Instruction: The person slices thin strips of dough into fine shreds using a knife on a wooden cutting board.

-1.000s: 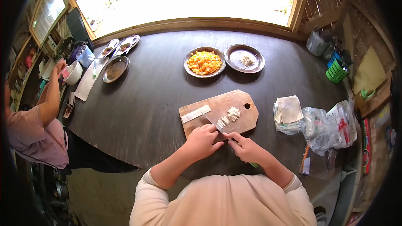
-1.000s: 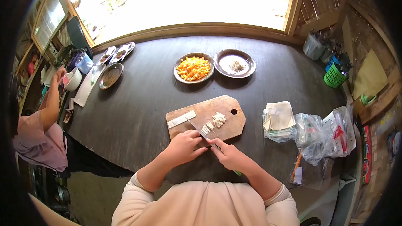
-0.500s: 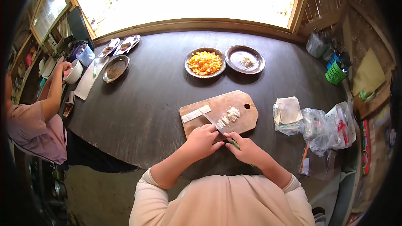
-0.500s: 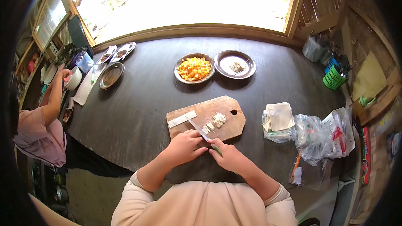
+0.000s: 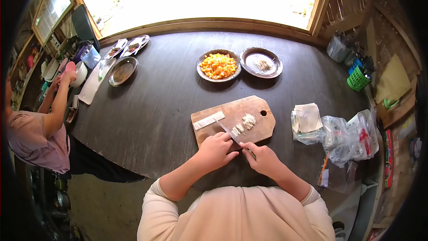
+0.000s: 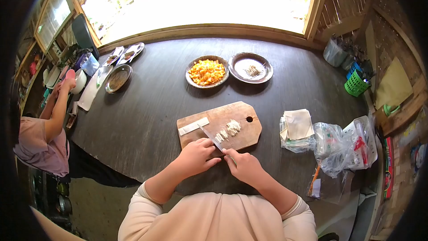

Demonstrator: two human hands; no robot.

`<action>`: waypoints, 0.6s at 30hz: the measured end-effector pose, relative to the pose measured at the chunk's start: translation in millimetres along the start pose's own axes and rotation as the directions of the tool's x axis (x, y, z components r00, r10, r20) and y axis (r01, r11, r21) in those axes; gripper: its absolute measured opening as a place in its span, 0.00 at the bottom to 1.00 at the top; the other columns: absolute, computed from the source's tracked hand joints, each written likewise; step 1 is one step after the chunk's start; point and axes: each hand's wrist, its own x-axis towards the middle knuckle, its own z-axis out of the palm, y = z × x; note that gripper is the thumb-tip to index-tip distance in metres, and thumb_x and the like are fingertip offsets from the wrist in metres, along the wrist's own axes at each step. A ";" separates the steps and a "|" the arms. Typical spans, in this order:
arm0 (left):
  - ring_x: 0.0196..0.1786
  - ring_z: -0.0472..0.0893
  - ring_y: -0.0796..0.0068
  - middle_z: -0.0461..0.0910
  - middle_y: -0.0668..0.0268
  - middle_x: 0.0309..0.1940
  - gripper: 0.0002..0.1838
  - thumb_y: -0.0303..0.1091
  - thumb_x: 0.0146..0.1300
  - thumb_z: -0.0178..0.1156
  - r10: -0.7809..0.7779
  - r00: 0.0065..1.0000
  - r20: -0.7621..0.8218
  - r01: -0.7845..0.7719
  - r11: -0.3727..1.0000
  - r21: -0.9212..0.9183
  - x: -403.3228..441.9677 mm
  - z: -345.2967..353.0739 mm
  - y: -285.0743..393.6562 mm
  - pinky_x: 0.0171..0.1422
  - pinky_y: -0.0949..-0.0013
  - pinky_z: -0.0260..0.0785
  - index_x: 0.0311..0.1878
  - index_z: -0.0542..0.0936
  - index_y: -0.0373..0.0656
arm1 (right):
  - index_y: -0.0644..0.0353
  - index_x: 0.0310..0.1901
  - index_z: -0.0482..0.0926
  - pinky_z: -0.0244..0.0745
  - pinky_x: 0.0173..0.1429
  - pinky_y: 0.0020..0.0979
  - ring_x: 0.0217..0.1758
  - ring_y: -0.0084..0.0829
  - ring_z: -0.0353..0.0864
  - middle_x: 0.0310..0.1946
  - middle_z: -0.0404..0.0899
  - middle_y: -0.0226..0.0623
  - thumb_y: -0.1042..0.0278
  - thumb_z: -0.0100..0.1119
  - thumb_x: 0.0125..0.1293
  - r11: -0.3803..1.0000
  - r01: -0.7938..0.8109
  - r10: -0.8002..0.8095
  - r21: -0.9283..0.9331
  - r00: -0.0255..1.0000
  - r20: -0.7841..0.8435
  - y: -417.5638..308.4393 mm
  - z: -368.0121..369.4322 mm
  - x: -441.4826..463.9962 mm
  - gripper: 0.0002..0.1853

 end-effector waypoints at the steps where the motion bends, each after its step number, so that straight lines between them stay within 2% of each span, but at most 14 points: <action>1: 0.55 0.79 0.57 0.81 0.58 0.49 0.20 0.47 0.64 0.65 -0.002 1.000 -0.003 0.002 1.000 0.000 0.0 0.6 -0.2 0.58 0.59 0.74 0.44 0.84 0.37 | 0.53 0.53 0.79 0.79 0.36 0.47 0.32 0.52 0.84 0.28 0.84 0.49 0.63 0.56 0.72 1.000 -0.001 0.001 -0.001 1.000 0.000 1.1 2.4 1.8 0.12; 3: 0.55 0.79 0.58 0.81 0.58 0.49 0.20 0.47 0.64 0.65 -0.001 1.000 -0.004 0.001 1.000 -0.002 -0.8 1.0 0.9 0.58 0.59 0.74 0.44 0.84 0.37 | 0.54 0.51 0.80 0.78 0.34 0.47 0.31 0.52 0.84 0.27 0.83 0.49 0.62 0.57 0.72 0.997 -0.011 0.007 -0.070 0.998 -0.068 0.9 9.4 5.9 0.11; 7: 0.55 0.80 0.57 0.81 0.58 0.49 0.20 0.48 0.64 0.64 0.000 1.000 -0.011 0.000 1.000 -0.010 -0.5 -1.3 2.2 0.58 0.59 0.74 0.44 0.84 0.38 | 0.54 0.49 0.81 0.78 0.34 0.47 0.31 0.52 0.84 0.26 0.83 0.49 0.62 0.56 0.72 0.998 0.004 -0.012 -0.069 0.993 -0.114 1.1 13.7 9.2 0.10; 9: 0.55 0.80 0.57 0.81 0.58 0.49 0.20 0.48 0.64 0.64 -0.001 1.000 -0.019 0.001 1.000 -0.002 0.4 -2.5 1.9 0.58 0.59 0.74 0.44 0.84 0.38 | 0.54 0.48 0.81 0.78 0.34 0.47 0.31 0.52 0.84 0.26 0.83 0.49 0.61 0.56 0.72 0.997 -0.011 0.017 0.072 0.997 -0.077 2.4 8.1 5.6 0.10; 13: 0.55 0.80 0.57 0.81 0.58 0.48 0.20 0.48 0.64 0.65 -0.012 1.000 0.004 0.012 1.000 0.000 -0.9 -2.4 2.5 0.58 0.59 0.74 0.44 0.84 0.38 | 0.54 0.48 0.81 0.78 0.35 0.47 0.32 0.52 0.84 0.27 0.83 0.49 0.60 0.56 0.72 0.994 -0.025 0.032 0.109 0.997 -0.064 1.4 7.1 3.8 0.11; 18: 0.54 0.80 0.57 0.81 0.58 0.48 0.20 0.48 0.63 0.65 -0.004 1.000 -0.022 0.003 1.000 -0.023 -0.3 -0.6 2.6 0.58 0.59 0.74 0.43 0.84 0.38 | 0.52 0.51 0.81 0.79 0.39 0.47 0.35 0.51 0.85 0.31 0.85 0.47 0.60 0.55 0.72 0.996 -0.087 0.087 -0.002 0.995 -0.058 -0.2 12.3 11.3 0.11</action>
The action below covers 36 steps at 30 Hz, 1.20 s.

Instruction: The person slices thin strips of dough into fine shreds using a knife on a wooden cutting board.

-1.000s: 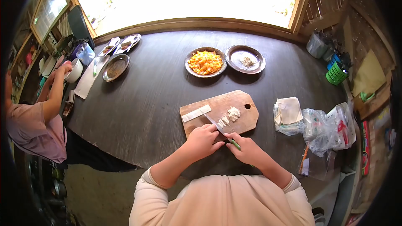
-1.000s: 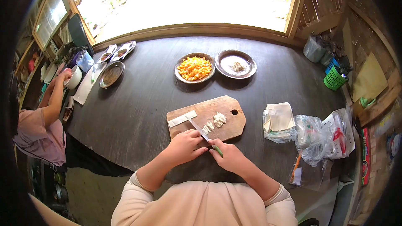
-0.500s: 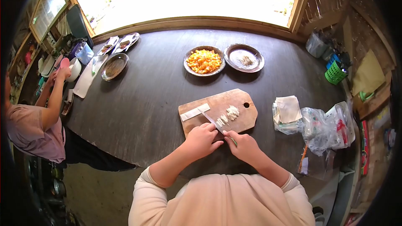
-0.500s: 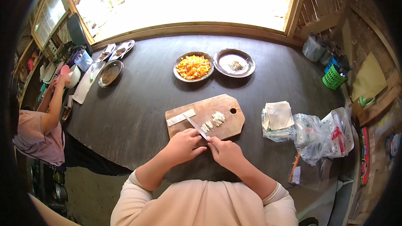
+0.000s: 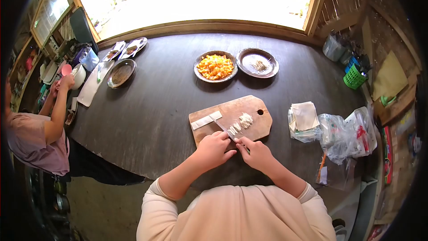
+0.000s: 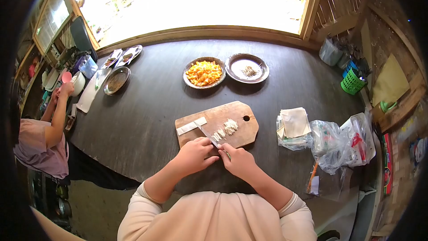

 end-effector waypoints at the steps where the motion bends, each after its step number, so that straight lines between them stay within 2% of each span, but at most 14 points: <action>1: 0.54 0.80 0.57 0.81 0.58 0.48 0.20 0.48 0.63 0.65 0.003 1.000 -0.001 -0.003 1.000 0.006 -0.1 0.9 -0.8 0.58 0.59 0.74 0.43 0.84 0.38 | 0.52 0.51 0.81 0.79 0.39 0.47 0.35 0.51 0.85 0.31 0.85 0.47 0.60 0.55 0.72 1.000 0.000 0.000 0.001 1.000 -0.002 -0.4 -0.8 0.0 0.11; 6: 0.54 0.80 0.57 0.81 0.58 0.47 0.20 0.48 0.63 0.65 -0.014 1.000 0.025 0.013 1.000 0.028 0.2 -2.0 0.0 0.58 0.59 0.74 0.43 0.84 0.38 | 0.51 0.50 0.81 0.78 0.37 0.46 0.35 0.51 0.85 0.31 0.85 0.47 0.58 0.56 0.72 0.990 -0.074 0.067 0.121 0.996 0.065 -7.4 -14.3 -5.5 0.11; 10: 0.54 0.80 0.58 0.81 0.58 0.47 0.20 0.48 0.64 0.64 -0.007 1.000 0.026 0.006 1.000 0.025 0.0 -2.7 -0.2 0.57 0.59 0.75 0.43 0.84 0.38 | 0.51 0.50 0.81 0.78 0.38 0.45 0.35 0.50 0.85 0.30 0.85 0.46 0.58 0.56 0.72 0.989 -0.085 0.079 0.123 0.995 0.056 -1.0 -7.1 -1.6 0.11; 13: 0.54 0.80 0.58 0.81 0.58 0.47 0.20 0.49 0.64 0.64 -0.002 0.999 0.032 0.001 1.000 0.018 0.3 -0.5 -1.0 0.57 0.59 0.75 0.43 0.84 0.38 | 0.52 0.51 0.81 0.78 0.38 0.44 0.36 0.50 0.86 0.30 0.85 0.47 0.59 0.56 0.73 0.998 -0.054 0.053 0.028 0.998 0.026 -0.3 -2.0 2.4 0.12; 15: 0.54 0.80 0.57 0.81 0.58 0.47 0.20 0.48 0.64 0.64 0.006 1.000 0.027 -0.007 1.000 0.025 0.4 -2.3 -0.3 0.57 0.59 0.75 0.43 0.84 0.38 | 0.58 0.53 0.82 0.77 0.39 0.34 0.34 0.43 0.87 0.34 0.86 0.48 0.64 0.58 0.72 0.995 -0.063 0.060 0.072 0.997 0.045 0.3 -2.7 4.0 0.13; 16: 0.54 0.80 0.57 0.81 0.58 0.47 0.20 0.48 0.64 0.64 0.002 1.000 0.022 -0.003 1.000 0.016 -0.3 -4.4 1.9 0.57 0.59 0.75 0.44 0.84 0.38 | 0.58 0.53 0.82 0.77 0.39 0.34 0.34 0.43 0.87 0.34 0.86 0.48 0.64 0.58 0.72 0.996 -0.060 0.057 0.070 0.998 0.041 0.0 -3.4 2.4 0.13; 18: 0.54 0.80 0.57 0.81 0.58 0.47 0.20 0.48 0.64 0.64 -0.005 1.000 0.011 0.005 1.000 0.005 0.4 -5.7 2.3 0.58 0.59 0.75 0.44 0.84 0.38 | 0.53 0.50 0.81 0.78 0.39 0.44 0.35 0.52 0.85 0.30 0.84 0.48 0.60 0.56 0.73 0.977 -0.039 0.033 0.208 0.999 0.032 -1.2 -5.9 -3.1 0.11; 21: 0.55 0.80 0.57 0.81 0.58 0.48 0.20 0.48 0.64 0.64 -0.005 1.000 0.029 0.004 1.000 0.023 -0.4 -2.9 -0.6 0.58 0.59 0.75 0.44 0.84 0.38 | 0.54 0.49 0.81 0.79 0.39 0.45 0.35 0.53 0.84 0.30 0.85 0.48 0.60 0.56 0.72 0.980 -0.056 0.047 0.192 0.998 0.050 -5.9 -9.9 -4.1 0.11; 25: 0.55 0.80 0.57 0.81 0.59 0.48 0.19 0.48 0.64 0.65 -0.010 1.000 0.028 0.010 1.000 0.014 -0.2 0.3 -2.4 0.58 0.59 0.74 0.43 0.85 0.39 | 0.54 0.49 0.81 0.79 0.40 0.46 0.36 0.53 0.85 0.31 0.85 0.48 0.61 0.56 0.72 0.992 -0.055 0.050 0.114 0.998 0.039 -4.8 -5.9 -1.1 0.10; 27: 0.55 0.80 0.57 0.81 0.59 0.48 0.19 0.48 0.64 0.65 0.001 1.000 0.014 -0.002 1.000 0.014 0.0 0.3 -1.1 0.58 0.58 0.74 0.43 0.85 0.39 | 0.59 0.51 0.82 0.77 0.38 0.38 0.32 0.49 0.85 0.31 0.84 0.51 0.64 0.57 0.72 0.999 -0.044 0.044 -0.007 0.998 0.039 -8.5 -4.4 2.2 0.12; 28: 0.55 0.80 0.57 0.81 0.59 0.48 0.19 0.48 0.64 0.65 -0.006 1.000 0.027 0.005 1.000 0.016 0.0 -1.7 -0.1 0.58 0.58 0.74 0.43 0.85 0.39 | 0.59 0.51 0.82 0.77 0.38 0.38 0.32 0.49 0.85 0.31 0.84 0.51 0.64 0.57 0.72 0.999 -0.044 0.044 -0.005 0.998 0.033 -6.8 -4.0 1.4 0.12; 31: 0.55 0.80 0.57 0.81 0.59 0.48 0.19 0.48 0.64 0.64 -0.019 0.999 0.044 0.018 1.000 0.022 0.7 -4.9 -0.3 0.58 0.58 0.74 0.44 0.85 0.39 | 0.60 0.51 0.82 0.77 0.38 0.38 0.33 0.49 0.85 0.31 0.84 0.50 0.65 0.57 0.72 0.997 -0.008 0.007 0.070 1.000 0.016 -1.1 -5.3 -1.3 0.12; 33: 0.55 0.80 0.57 0.81 0.59 0.48 0.19 0.47 0.64 0.64 -0.036 0.998 0.052 0.035 0.999 0.017 0.1 -4.7 -0.4 0.58 0.58 0.75 0.44 0.85 0.39 | 0.53 0.50 0.81 0.79 0.39 0.45 0.36 0.53 0.85 0.31 0.85 0.49 0.62 0.56 0.72 0.987 -0.005 0.000 0.160 1.000 0.031 -1.3 -7.2 -4.2 0.10; 36: 0.54 0.80 0.57 0.81 0.59 0.48 0.19 0.47 0.64 0.64 -0.028 0.998 0.050 0.028 1.000 0.002 0.4 -5.4 -1.1 0.57 0.58 0.75 0.44 0.85 0.39 | 0.54 0.50 0.82 0.79 0.39 0.44 0.36 0.52 0.85 0.31 0.85 0.49 0.62 0.57 0.72 0.972 0.002 -0.008 0.234 1.000 0.027 -3.5 -9.6 -2.5 0.11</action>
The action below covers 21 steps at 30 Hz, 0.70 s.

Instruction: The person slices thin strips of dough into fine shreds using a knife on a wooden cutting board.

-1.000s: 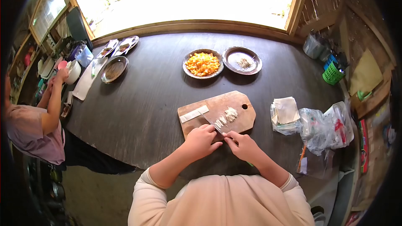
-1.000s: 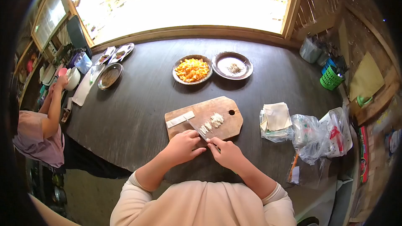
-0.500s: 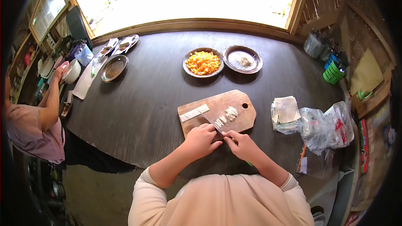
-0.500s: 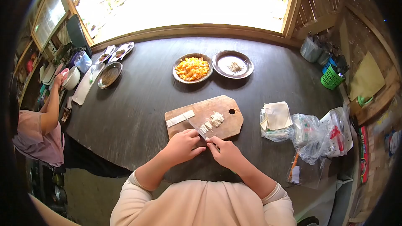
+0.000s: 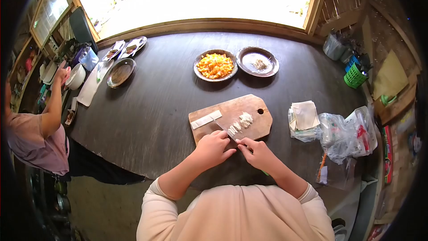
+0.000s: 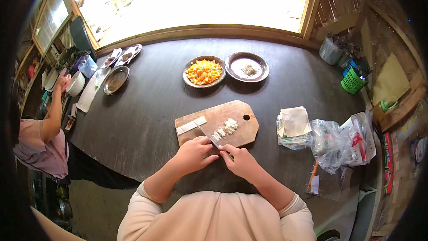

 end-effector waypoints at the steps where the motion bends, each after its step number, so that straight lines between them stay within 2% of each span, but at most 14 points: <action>1: 0.54 0.80 0.57 0.81 0.59 0.48 0.19 0.47 0.64 0.64 0.004 1.000 -0.011 -0.004 1.000 -0.003 0.1 -0.4 0.4 0.57 0.58 0.75 0.44 0.85 0.39 | 0.54 0.50 0.82 0.79 0.39 0.44 0.36 0.52 0.85 0.31 0.85 0.49 0.62 0.57 0.72 1.000 -0.003 0.003 0.001 1.000 0.001 2.7 1.5 1.4 0.11; 3: 0.54 0.80 0.57 0.81 0.59 0.48 0.19 0.47 0.64 0.64 0.010 1.000 -0.021 -0.010 1.000 -0.010 -0.1 0.8 1.2 0.57 0.58 0.75 0.44 0.85 0.39 | 0.63 0.52 0.81 0.78 0.40 0.37 0.35 0.45 0.88 0.32 0.85 0.51 0.68 0.58 0.72 0.998 0.001 -0.002 -0.065 1.000 -0.015 9.0 6.0 4.0 0.12; 4: 0.54 0.80 0.57 0.81 0.59 0.48 0.19 0.48 0.64 0.64 0.005 1.000 -0.023 -0.006 1.000 -0.019 -0.1 0.7 1.0 0.57 0.58 0.75 0.44 0.85 0.39 | 0.63 0.52 0.81 0.78 0.40 0.37 0.35 0.45 0.88 0.32 0.85 0.51 0.68 0.58 0.72 0.998 0.001 -0.002 -0.067 1.000 -0.016 8.0 6.3 4.6 0.12; 6: 0.54 0.80 0.57 0.81 0.59 0.49 0.19 0.48 0.64 0.64 0.003 1.000 -0.026 -0.003 1.000 -0.022 0.3 0.1 0.6 0.57 0.58 0.75 0.45 0.85 0.39 | 0.64 0.52 0.81 0.78 0.40 0.36 0.36 0.43 0.88 0.32 0.85 0.52 0.68 0.58 0.72 0.976 -0.036 0.039 -0.213 0.999 0.011 4.3 7.7 6.4 0.12; 7: 0.54 0.80 0.56 0.81 0.59 0.49 0.19 0.48 0.64 0.64 0.003 1.000 -0.019 -0.003 1.000 -0.022 0.0 0.3 -0.1 0.58 0.58 0.75 0.45 0.84 0.39 | 0.64 0.52 0.81 0.78 0.40 0.36 0.36 0.43 0.88 0.32 0.85 0.52 0.68 0.58 0.72 0.977 -0.036 0.038 -0.209 0.999 0.006 4.3 7.2 5.1 0.12; 9: 0.54 0.80 0.56 0.81 0.58 0.49 0.20 0.48 0.64 0.64 0.006 1.000 -0.015 -0.007 1.000 -0.021 0.4 -1.2 0.2 0.58 0.58 0.75 0.45 0.84 0.39 | 0.62 0.52 0.82 0.78 0.39 0.36 0.34 0.43 0.88 0.30 0.84 0.50 0.67 0.58 0.72 1.000 -0.020 0.020 -0.011 1.000 -0.004 4.1 2.4 2.9 0.12; 10: 0.54 0.80 0.56 0.81 0.58 0.49 0.20 0.48 0.65 0.64 -0.007 1.000 0.006 0.007 1.000 -0.013 0.3 -2.6 1.5 0.58 0.58 0.75 0.45 0.84 0.39 | 0.62 0.52 0.82 0.78 0.39 0.36 0.34 0.43 0.88 0.30 0.84 0.50 0.67 0.58 0.72 1.000 -0.016 0.016 -0.014 1.000 -0.002 1.3 -0.6 2.1 0.12; 12: 0.54 0.80 0.56 0.81 0.58 0.49 0.20 0.48 0.65 0.64 -0.029 0.999 0.026 0.029 1.000 -0.010 -0.7 -2.6 2.1 0.58 0.58 0.74 0.46 0.84 0.39 | 0.59 0.52 0.82 0.78 0.39 0.36 0.34 0.44 0.87 0.30 0.84 0.49 0.65 0.58 0.72 0.994 -0.111 0.112 -0.021 0.992 0.062 -6.1 -5.1 -0.9 0.12; 13: 0.54 0.80 0.56 0.80 0.58 0.50 0.20 0.48 0.65 0.64 -0.021 1.000 0.018 0.021 1.000 -0.010 -0.8 -2.1 1.9 0.58 0.57 0.74 0.46 0.84 0.39 | 0.59 0.52 0.82 0.78 0.39 0.36 0.34 0.44 0.87 0.30 0.84 0.49 0.65 0.58 0.72 0.994 -0.111 0.112 -0.022 0.991 0.067 -5.0 -3.8 -0.5 0.12; 15: 0.54 0.80 0.56 0.80 0.58 0.50 0.20 0.48 0.65 0.63 -0.018 1.000 0.010 0.018 1.000 -0.014 -0.8 -1.1 1.0 0.58 0.57 0.74 0.46 0.84 0.39 | 0.51 0.49 0.82 0.78 0.37 0.43 0.35 0.52 0.84 0.29 0.83 0.49 0.58 0.57 0.72 0.992 -0.059 0.060 -0.108 0.998 0.006 -1.6 0.3 -0.5 0.11; 16: 0.55 0.80 0.56 0.80 0.58 0.50 0.20 0.48 0.65 0.63 -0.015 1.000 0.000 0.015 1.000 -0.017 -0.5 -0.5 0.5 0.59 0.57 0.74 0.46 0.84 0.38 | 0.51 0.49 0.82 0.78 0.37 0.43 0.35 0.52 0.84 0.29 0.83 0.49 0.58 0.57 0.72 0.992 -0.062 0.064 -0.108 0.998 0.011 -2.0 2.4 0.9 0.11; 18: 0.55 0.80 0.56 0.80 0.58 0.50 0.20 0.48 0.65 0.63 -0.014 1.000 -0.005 0.014 1.000 -0.022 -1.2 1.8 0.5 0.59 0.57 0.74 0.45 0.84 0.38 | 0.51 0.49 0.82 0.78 0.39 0.44 0.35 0.52 0.84 0.29 0.84 0.48 0.58 0.57 0.72 0.945 -0.076 0.074 -0.318 0.997 -0.019 -4.7 6.3 4.1 0.11; 19: 0.55 0.80 0.56 0.80 0.58 0.50 0.20 0.48 0.65 0.63 -0.002 1.000 -0.021 0.001 0.999 -0.038 -1.1 2.4 -0.1 0.59 0.57 0.74 0.45 0.84 0.38 | 0.51 0.49 0.82 0.78 0.39 0.44 0.35 0.52 0.84 0.29 0.84 0.48 0.58 0.57 0.72 0.945 -0.077 0.075 -0.317 0.997 -0.020 -0.3 6.7 3.7 0.11; 21: 0.55 0.80 0.56 0.80 0.58 0.50 0.20 0.48 0.65 0.63 0.013 0.999 -0.042 -0.015 0.999 -0.048 -0.8 -0.6 -0.7 0.59 0.57 0.74 0.45 0.84 0.38 | 0.50 0.49 0.82 0.78 0.38 0.45 0.34 0.52 0.84 0.28 0.84 0.47 0.57 0.57 0.72 0.982 -0.002 -0.005 -0.191 0.999 -0.037 10.3 5.8 4.9 0.11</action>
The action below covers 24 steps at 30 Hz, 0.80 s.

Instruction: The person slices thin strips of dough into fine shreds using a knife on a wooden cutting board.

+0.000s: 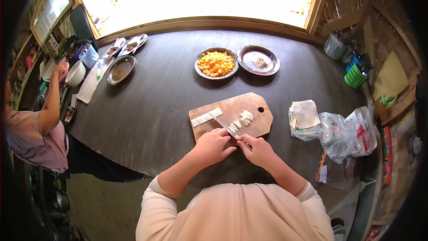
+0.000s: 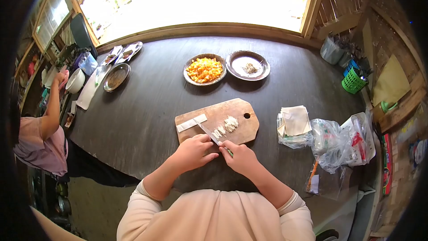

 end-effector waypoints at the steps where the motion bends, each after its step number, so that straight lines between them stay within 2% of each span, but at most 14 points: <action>1: 0.55 0.80 0.56 0.81 0.58 0.50 0.20 0.48 0.65 0.63 -0.019 0.999 0.041 0.018 1.000 0.023 0.4 -2.3 0.8 0.58 0.57 0.74 0.45 0.84 0.38 | 0.50 0.49 0.82 0.78 0.38 0.45 0.34 0.52 0.84 0.28 0.84 0.47 0.57 0.57 0.72 1.000 0.004 -0.004 -0.004 1.000 -0.002 1.3 -0.6 -1.0 0.11; 2: 0.55 0.80 0.56 0.81 0.58 0.50 0.20 0.48 0.65 0.63 -0.042 0.996 0.082 0.038 0.998 0.043 0.8 -3.0 1.4 0.58 0.57 0.74 0.45 0.84 0.38 | 0.50 0.49 0.82 0.78 0.37 0.46 0.33 0.52 0.84 0.27 0.84 0.47 0.57 0.57 0.72 0.999 -0.006 0.006 0.039 1.000 0.011 2.1 -0.9 -3.5 0.11; 7: 0.55 0.80 0.56 0.81 0.58 0.49 0.20 0.48 0.65 0.63 -0.024 0.999 0.045 0.023 0.999 0.027 -0.5 1.9 -2.1 0.58 0.58 0.75 0.45 0.84 0.38 | 0.49 0.49 0.82 0.77 0.35 0.45 0.32 0.52 0.84 0.25 0.83 0.46 0.56 0.58 0.72 0.992 -0.025 0.022 0.126 1.000 0.019 -1.5 -1.5 -1.9 0.11; 9: 0.55 0.80 0.56 0.81 0.57 0.49 0.20 0.48 0.65 0.63 -0.017 0.999 0.037 0.017 1.000 0.019 -0.2 3.3 -1.4 0.58 0.58 0.75 0.44 0.84 0.38 | 0.50 0.50 0.82 0.77 0.38 0.44 0.35 0.50 0.85 0.28 0.83 0.48 0.57 0.57 0.72 0.996 -0.082 0.083 -0.048 0.996 0.034 -8.0 -1.2 -0.9 0.12; 13: 0.55 0.80 0.57 0.81 0.58 0.49 0.20 0.48 0.65 0.63 -0.028 0.998 0.061 0.026 0.999 0.025 -0.1 -2.4 0.9 0.58 0.58 0.75 0.44 0.84 0.38 | 0.50 0.50 0.82 0.77 0.37 0.44 0.35 0.51 0.85 0.28 0.83 0.48 0.56 0.57 0.72 0.997 -0.062 0.064 -0.040 0.998 0.029 -11.8 -4.9 -2.7 0.12; 15: 0.55 0.79 0.57 0.81 0.58 0.49 0.20 0.48 0.65 0.63 -0.040 0.997 0.070 0.037 0.999 0.034 0.4 -2.3 0.8 0.58 0.58 0.75 0.44 0.84 0.38 | 0.49 0.48 0.82 0.77 0.35 0.46 0.33 0.52 0.84 0.27 0.83 0.47 0.56 0.58 0.71 0.991 -0.116 0.111 0.060 0.991 0.081 -14.8 -10.3 -5.5 0.11; 18: 0.55 0.79 0.57 0.81 0.58 0.48 0.20 0.48 0.65 0.63 -0.021 0.998 0.062 0.019 0.999 0.036 -0.2 -1.3 -0.1 0.58 0.58 0.75 0.44 0.84 0.38 | 0.49 0.49 0.82 0.77 0.35 0.46 0.32 0.52 0.84 0.26 0.83 0.46 0.56 0.58 0.72 0.991 -0.082 0.077 0.110 0.996 0.049 -6.0 -5.1 -5.2 0.11; 19: 0.55 0.79 0.57 0.81 0.58 0.49 0.20 0.48 0.65 0.63 -0.029 0.998 0.060 0.026 0.999 0.034 0.2 -0.8 0.1 0.58 0.58 0.75 0.44 0.84 0.38 | 0.49 0.49 0.82 0.77 0.35 0.46 0.32 0.52 0.84 0.26 0.83 0.46 0.56 0.58 0.72 0.990 -0.088 0.082 0.111 0.995 0.051 -5.3 -3.3 -4.8 0.11; 21: 0.55 0.79 0.57 0.80 0.58 0.49 0.20 0.48 0.65 0.63 -0.034 0.998 0.062 0.032 0.999 0.028 0.4 1.4 0.6 0.58 0.58 0.75 0.44 0.84 0.38 | 0.50 0.51 0.82 0.78 0.37 0.44 0.34 0.50 0.85 0.28 0.84 0.47 0.57 0.57 0.72 0.997 -0.057 0.058 -0.061 0.998 0.027 -6.9 -0.8 -2.9 0.12; 24: 0.55 0.79 0.57 0.80 0.58 0.50 0.20 0.48 0.65 0.63 -0.017 0.999 0.041 0.016 0.999 0.032 -0.3 3.2 -1.8 0.58 0.58 0.75 0.44 0.84 0.37 | 0.51 0.51 0.82 0.77 0.38 0.43 0.35 0.50 0.85 0.28 0.84 0.47 0.57 0.57 0.72 0.999 -0.048 0.048 -0.010 0.998 0.032 -6.7 -1.1 -0.1 0.12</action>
